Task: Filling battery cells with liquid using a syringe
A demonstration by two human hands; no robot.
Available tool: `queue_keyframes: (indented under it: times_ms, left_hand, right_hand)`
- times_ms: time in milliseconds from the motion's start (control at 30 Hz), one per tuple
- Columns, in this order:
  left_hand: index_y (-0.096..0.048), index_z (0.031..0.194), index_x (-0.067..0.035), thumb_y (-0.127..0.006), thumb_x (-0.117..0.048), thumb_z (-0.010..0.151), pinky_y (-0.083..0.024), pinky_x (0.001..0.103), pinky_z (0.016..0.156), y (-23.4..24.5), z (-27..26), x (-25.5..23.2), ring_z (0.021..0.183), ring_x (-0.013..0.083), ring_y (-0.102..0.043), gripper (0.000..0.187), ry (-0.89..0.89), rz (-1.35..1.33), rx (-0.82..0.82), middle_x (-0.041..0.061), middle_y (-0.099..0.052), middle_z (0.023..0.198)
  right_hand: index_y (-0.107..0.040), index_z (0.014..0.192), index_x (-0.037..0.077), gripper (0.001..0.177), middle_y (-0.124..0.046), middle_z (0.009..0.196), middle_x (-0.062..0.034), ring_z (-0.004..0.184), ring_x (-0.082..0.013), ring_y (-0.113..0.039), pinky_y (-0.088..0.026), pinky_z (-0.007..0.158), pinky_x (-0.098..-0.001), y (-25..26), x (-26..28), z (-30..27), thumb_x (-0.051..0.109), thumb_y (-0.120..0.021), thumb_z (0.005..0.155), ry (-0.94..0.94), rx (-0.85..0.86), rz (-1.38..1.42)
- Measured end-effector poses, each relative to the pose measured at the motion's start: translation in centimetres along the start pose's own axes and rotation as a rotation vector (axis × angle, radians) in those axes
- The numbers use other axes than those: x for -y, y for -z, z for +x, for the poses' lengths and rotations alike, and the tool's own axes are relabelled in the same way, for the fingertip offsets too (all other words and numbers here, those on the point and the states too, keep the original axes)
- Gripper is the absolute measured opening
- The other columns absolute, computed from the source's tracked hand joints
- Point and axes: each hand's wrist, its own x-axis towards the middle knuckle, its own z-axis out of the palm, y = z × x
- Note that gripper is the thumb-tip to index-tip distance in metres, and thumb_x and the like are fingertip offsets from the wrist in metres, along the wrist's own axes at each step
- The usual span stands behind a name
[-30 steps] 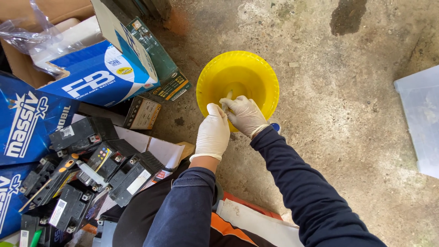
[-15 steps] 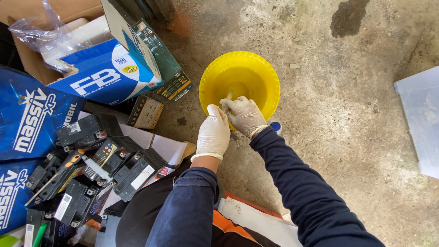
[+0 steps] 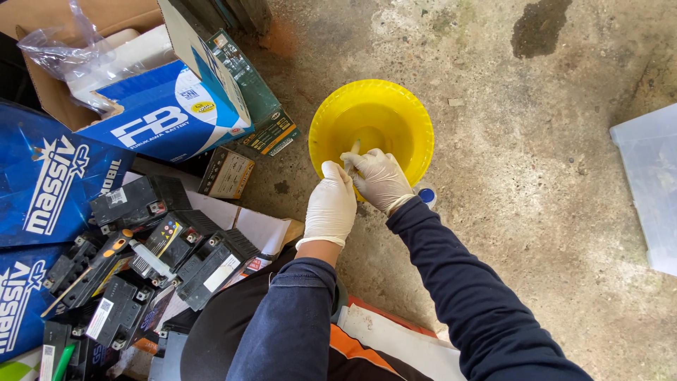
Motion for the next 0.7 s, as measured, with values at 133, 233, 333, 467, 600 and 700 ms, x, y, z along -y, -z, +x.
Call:
queue_keyframes:
  times_ms: [133, 233, 333, 467, 600, 700]
  left_hand:
    - [-0.039, 0.101, -0.015, -0.062, -0.012, 0.099, -0.059, 0.047, 0.046, 0.3, -0.2, -0.5, 0.063, 0.0407, -0.074, 0.023, -0.011, 0.068, -0.006, 0.015, -0.067, 0.061]
    - [-0.040, 0.101, -0.017, -0.062, -0.015, 0.099, -0.060, 0.045, 0.049, 0.3, -0.2, -0.4, 0.064, 0.0374, -0.075, 0.022, -0.022, 0.109, -0.004, 0.013, -0.066, 0.061]
    - [-0.039, 0.102, -0.015, -0.063, -0.012, 0.099, -0.060, 0.043, 0.049, 0.7, -0.2, -0.7, 0.066, 0.0380, -0.075, 0.024, -0.012, 0.077, 0.021, 0.015, -0.068, 0.064]
    - [-0.038, 0.102, -0.012, -0.063, -0.007, 0.098, -0.060, 0.045, 0.048, 1.1, -0.2, -1.0, 0.066, 0.0413, -0.075, 0.025, -0.026, 0.048, 0.026, 0.017, -0.069, 0.064]
    - [-0.039, 0.103, -0.014, -0.062, -0.012, 0.099, -0.060, 0.045, 0.048, 0.4, -0.2, -0.6, 0.066, 0.0379, -0.075, 0.023, -0.002, 0.087, 0.013, 0.014, -0.068, 0.063]
    - [-0.040, 0.103, -0.015, -0.061, -0.012, 0.100, -0.061, 0.048, 0.052, 1.0, -0.1, -1.0, 0.071, 0.0412, -0.075, 0.021, 0.045, 0.006, 0.052, 0.017, -0.068, 0.066]
  right_hand:
    - [-0.064, 0.122, 0.032, 0.022, -0.070, 0.087, 0.0027, 0.105, -0.0183, -0.065, -0.052, 0.088, -0.0379, -0.1, -0.1, -0.1, 0.035, -0.058, 0.100, -0.003, -0.007, 0.005]
    - [-0.063, 0.124, 0.034, 0.024, -0.069, 0.086, 0.0030, 0.106, -0.0184, -0.065, -0.053, 0.088, -0.0383, -0.2, -0.2, 0.0, 0.037, -0.058, 0.101, -0.002, -0.005, 0.002]
    - [-0.064, 0.122, 0.032, 0.025, -0.070, 0.087, 0.0027, 0.105, -0.0189, -0.065, -0.052, 0.088, -0.0387, -0.4, -0.3, -0.1, 0.033, -0.060, 0.098, -0.005, -0.004, 0.009]
    - [-0.064, 0.122, 0.033, 0.024, -0.070, 0.088, 0.0036, 0.106, -0.0178, -0.065, -0.052, 0.089, -0.0380, -0.6, -0.4, 0.0, 0.034, -0.059, 0.099, -0.006, -0.024, 0.005]
    - [-0.064, 0.122, 0.032, 0.022, -0.069, 0.087, 0.0031, 0.105, -0.0185, -0.065, -0.052, 0.088, -0.0379, -0.4, -0.2, -0.2, 0.034, -0.060, 0.100, -0.003, -0.037, 0.002]
    - [-0.064, 0.122, 0.032, 0.023, -0.069, 0.087, 0.0024, 0.104, -0.0191, -0.065, -0.052, 0.088, -0.0384, -0.1, 0.0, -0.1, 0.033, -0.060, 0.099, -0.004, -0.025, 0.000]
